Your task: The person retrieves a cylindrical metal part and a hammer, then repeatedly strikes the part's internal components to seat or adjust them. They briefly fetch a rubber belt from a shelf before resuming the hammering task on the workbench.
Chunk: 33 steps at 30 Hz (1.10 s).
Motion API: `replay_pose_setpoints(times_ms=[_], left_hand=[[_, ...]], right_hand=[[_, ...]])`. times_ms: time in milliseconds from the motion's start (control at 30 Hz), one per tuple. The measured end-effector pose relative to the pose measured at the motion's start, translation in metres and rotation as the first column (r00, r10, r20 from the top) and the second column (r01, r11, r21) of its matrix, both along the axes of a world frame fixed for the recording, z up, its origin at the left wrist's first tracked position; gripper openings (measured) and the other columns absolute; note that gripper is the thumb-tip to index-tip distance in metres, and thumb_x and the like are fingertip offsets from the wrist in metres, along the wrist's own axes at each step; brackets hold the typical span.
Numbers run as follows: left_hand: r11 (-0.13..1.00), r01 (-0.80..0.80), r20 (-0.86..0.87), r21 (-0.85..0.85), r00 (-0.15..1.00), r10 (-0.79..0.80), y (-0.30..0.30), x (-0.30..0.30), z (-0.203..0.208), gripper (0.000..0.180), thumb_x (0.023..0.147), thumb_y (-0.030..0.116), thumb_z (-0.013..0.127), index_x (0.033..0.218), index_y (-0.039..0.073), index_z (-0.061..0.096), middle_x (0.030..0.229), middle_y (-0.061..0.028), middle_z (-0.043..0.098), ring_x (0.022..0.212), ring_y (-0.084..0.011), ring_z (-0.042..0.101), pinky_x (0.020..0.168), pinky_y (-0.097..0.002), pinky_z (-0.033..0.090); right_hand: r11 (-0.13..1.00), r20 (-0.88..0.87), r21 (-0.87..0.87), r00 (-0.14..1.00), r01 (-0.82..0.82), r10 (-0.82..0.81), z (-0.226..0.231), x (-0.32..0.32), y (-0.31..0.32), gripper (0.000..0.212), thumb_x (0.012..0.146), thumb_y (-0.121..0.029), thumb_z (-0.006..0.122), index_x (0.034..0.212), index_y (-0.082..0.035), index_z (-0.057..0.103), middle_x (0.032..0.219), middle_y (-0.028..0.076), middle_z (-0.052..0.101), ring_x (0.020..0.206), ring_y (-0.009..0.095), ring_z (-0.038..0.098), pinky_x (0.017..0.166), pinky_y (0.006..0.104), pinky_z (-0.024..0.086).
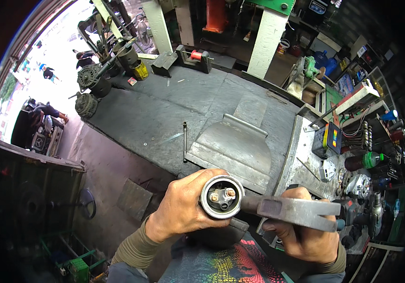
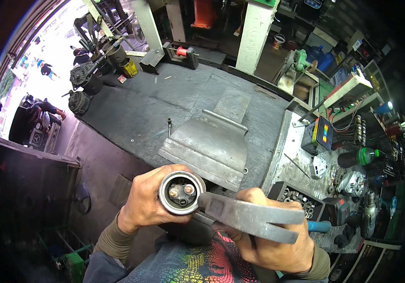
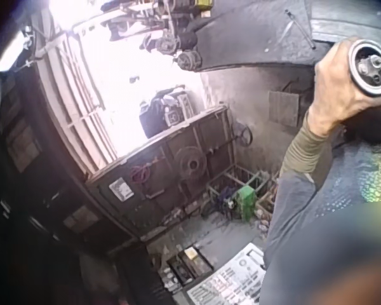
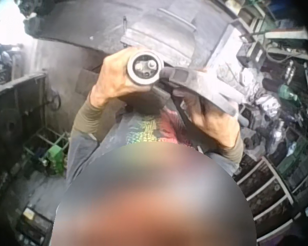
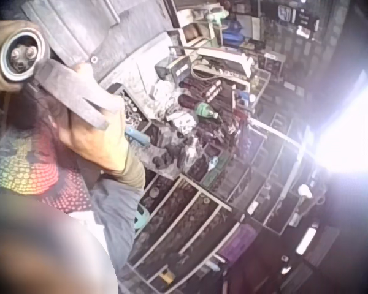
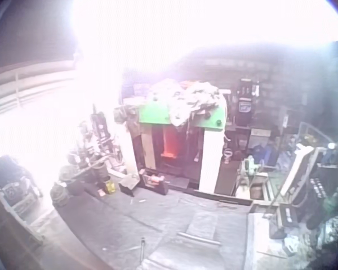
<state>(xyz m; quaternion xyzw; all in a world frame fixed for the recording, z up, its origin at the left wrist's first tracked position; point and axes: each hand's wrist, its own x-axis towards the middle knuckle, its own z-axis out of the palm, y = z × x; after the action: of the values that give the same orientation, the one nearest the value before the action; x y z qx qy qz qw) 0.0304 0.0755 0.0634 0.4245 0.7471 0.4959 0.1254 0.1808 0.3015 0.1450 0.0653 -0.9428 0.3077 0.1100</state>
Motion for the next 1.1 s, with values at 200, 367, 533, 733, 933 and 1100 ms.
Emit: replay_pose_setpoints(times_ms=[200,367,533,733,933,1100], left_hand=[[1.0,0.007,-0.004,0.029,1.0,-0.007,0.0,-0.001,-0.002,0.069,0.065,0.02,0.098,0.123,0.0,0.067,0.114,-0.0149,0.075,0.103,-0.0291,0.076,0.092,-0.0376,0.061],[1.0,0.024,-0.028,0.019,0.999,-0.023,-0.001,-0.002,-0.006,0.067,0.068,0.023,0.097,0.122,-0.001,0.066,0.115,-0.0162,0.073,0.103,-0.0314,0.075,0.09,-0.0388,0.061],[0.997,0.038,-0.015,0.074,0.999,-0.037,0.006,-0.002,0.01,0.07,0.064,0.019,0.1,0.123,-0.003,0.069,0.116,-0.0149,0.075,0.11,-0.0244,0.074,0.098,-0.0365,0.058],[0.852,-0.017,0.321,0.522,0.93,-0.178,0.004,-0.011,0.038,0.107,0.07,0.064,0.088,0.144,-0.004,0.047,0.13,-0.0209,0.059,0.127,-0.0383,0.059,0.111,-0.0539,0.047],[0.904,-0.085,0.35,0.42,0.934,-0.075,-0.002,-0.005,0.022,0.099,0.061,0.039,0.101,0.132,-0.015,0.058,0.124,-0.0279,0.068,0.122,-0.0397,0.067,0.113,-0.0538,0.05],[0.941,-0.089,0.462,0.325,0.884,-0.076,-0.002,0.0,0.009,0.096,0.066,0.039,0.099,0.135,-0.012,0.057,0.127,-0.0241,0.066,0.122,-0.0365,0.067,0.11,-0.0509,0.053]], right_hand=[[0.643,-0.233,-0.738,0.818,0.203,-0.526,0.011,0.014,-0.015,0.06,0.089,-0.041,0.082,0.128,-0.001,0.06,0.105,0.014,0.066,0.085,0.021,0.066,0.07,0.0347,0.056],[0.99,0.178,0.046,0.975,0.131,-0.137,0.004,0.011,-0.01,0.024,0.09,-0.019,0.083,0.108,-0.006,0.073,0.095,0.013,0.067,0.077,0.031,0.068,0.065,0.0396,0.052],[0.979,-0.046,-0.045,0.979,0.198,-0.2,-0.017,0.021,0.002,0.031,0.092,-0.03,0.083,0.108,-0.005,0.074,0.095,0.012,0.072,0.069,0.032,0.069,0.063,0.0401,0.055],[0.619,0.389,-0.535,0.818,0.575,-0.424,-0.069,0.063,0.001,0.028,0.095,-0.022,0.081,0.111,0.001,0.075,0.094,0.013,0.076,0.081,0.022,0.071,0.076,0.034,0.056],[0.462,0.463,-0.601,0.756,0.652,-0.464,-0.082,0.078,0.005,0.028,0.097,-0.02,0.08,0.112,0.002,0.074,0.095,0.011,0.075,0.083,0.018,0.068,0.078,0.0334,0.056],[0.402,0.475,-0.634,0.743,0.661,-0.471,-0.085,0.084,-0.006,0.03,0.097,-0.022,0.079,0.115,0.002,0.074,0.097,0.011,0.075,0.085,0.017,0.069,0.079,0.033,0.056]])
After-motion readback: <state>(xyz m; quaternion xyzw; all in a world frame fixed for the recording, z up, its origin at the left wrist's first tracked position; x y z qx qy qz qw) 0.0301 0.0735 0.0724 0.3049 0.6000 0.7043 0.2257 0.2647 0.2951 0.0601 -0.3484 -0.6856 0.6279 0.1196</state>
